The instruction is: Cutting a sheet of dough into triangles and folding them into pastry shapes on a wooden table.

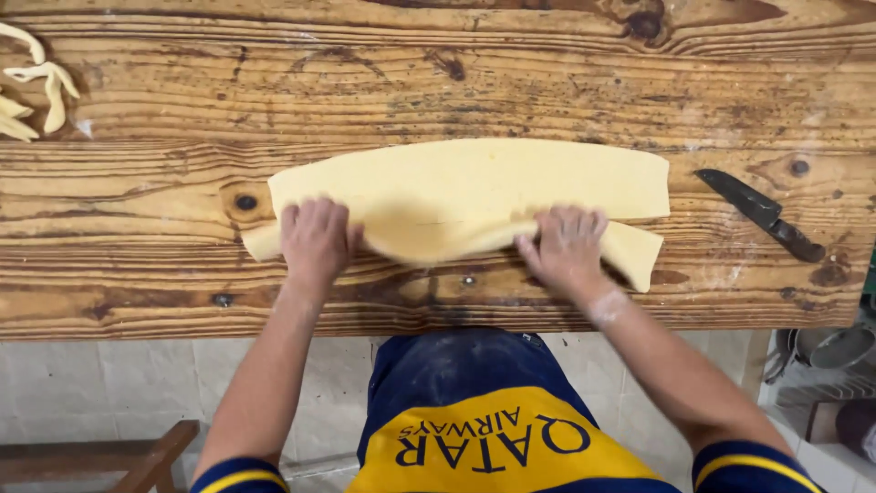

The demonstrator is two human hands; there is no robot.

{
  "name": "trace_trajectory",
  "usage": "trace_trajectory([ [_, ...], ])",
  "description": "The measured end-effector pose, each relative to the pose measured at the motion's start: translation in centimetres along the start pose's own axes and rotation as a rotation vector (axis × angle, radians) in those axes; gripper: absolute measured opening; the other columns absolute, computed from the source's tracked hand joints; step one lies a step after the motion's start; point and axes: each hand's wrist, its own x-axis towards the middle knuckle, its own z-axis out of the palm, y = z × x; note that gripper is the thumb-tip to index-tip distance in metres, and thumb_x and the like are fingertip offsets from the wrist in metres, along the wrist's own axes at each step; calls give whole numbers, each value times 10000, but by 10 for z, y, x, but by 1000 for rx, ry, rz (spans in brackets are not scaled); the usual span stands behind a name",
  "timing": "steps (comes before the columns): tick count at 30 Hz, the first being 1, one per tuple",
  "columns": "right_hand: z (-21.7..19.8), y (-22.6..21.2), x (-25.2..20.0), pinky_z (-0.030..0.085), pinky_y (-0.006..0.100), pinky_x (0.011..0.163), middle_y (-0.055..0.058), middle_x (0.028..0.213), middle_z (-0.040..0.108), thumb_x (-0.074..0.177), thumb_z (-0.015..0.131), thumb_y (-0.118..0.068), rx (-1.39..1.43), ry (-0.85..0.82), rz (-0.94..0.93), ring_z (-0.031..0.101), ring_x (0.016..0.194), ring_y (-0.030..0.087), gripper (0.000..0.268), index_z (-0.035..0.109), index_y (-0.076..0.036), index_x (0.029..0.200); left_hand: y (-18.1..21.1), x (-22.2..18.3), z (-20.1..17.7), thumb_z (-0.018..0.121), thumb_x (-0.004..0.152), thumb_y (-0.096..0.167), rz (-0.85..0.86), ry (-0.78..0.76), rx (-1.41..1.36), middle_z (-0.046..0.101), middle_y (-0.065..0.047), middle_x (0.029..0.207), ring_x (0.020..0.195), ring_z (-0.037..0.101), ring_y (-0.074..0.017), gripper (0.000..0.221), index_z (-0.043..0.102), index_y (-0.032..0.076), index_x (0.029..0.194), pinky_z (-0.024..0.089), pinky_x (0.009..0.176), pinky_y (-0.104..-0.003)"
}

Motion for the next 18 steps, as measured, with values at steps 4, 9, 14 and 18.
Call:
trace_trajectory([
  [4, 19, 34, 73, 359, 489, 886, 60, 1035, 538, 1007, 514, -603, -50, 16, -50, 534, 985, 305, 460, 592, -171, 1144, -24, 64, 27, 397, 1102, 558, -116, -62, -28, 527, -49, 851, 806, 571, -272, 504, 581, 144, 882, 433, 772, -417],
  [9, 31, 51, 110, 381, 455, 932, 73, 1102, 545, 1031, 477, -576, 43, -206, -72, 554, 1050, 303, 496, 567, -138, 1248, -23, 85, 28, 551, 1049, 454, -161, -289, -95, 606, -108, 951, 928, 632, -314, 377, 604, 83, 1011, 463, 855, -428],
  [14, 7, 47, 113, 390, 454, 974, 85, 1212, 531, 1025, 556, -505, 110, -329, -20, 532, 1144, 307, 490, 560, -129, 1339, -6, 94, 11, 689, 963, 411, -105, -195, -155, 582, -128, 1129, 1064, 599, -329, 443, 639, 68, 1239, 419, 967, -440],
  [18, -31, 39, 109, 358, 515, 1096, 173, 1356, 513, 1034, 582, -423, 160, -345, 104, 488, 1289, 388, 577, 469, -100, 1498, 33, 123, 20, 619, 1000, 483, -81, -230, -273, 566, -147, 1243, 1207, 555, -341, 570, 582, 74, 1395, 378, 1061, -470],
])
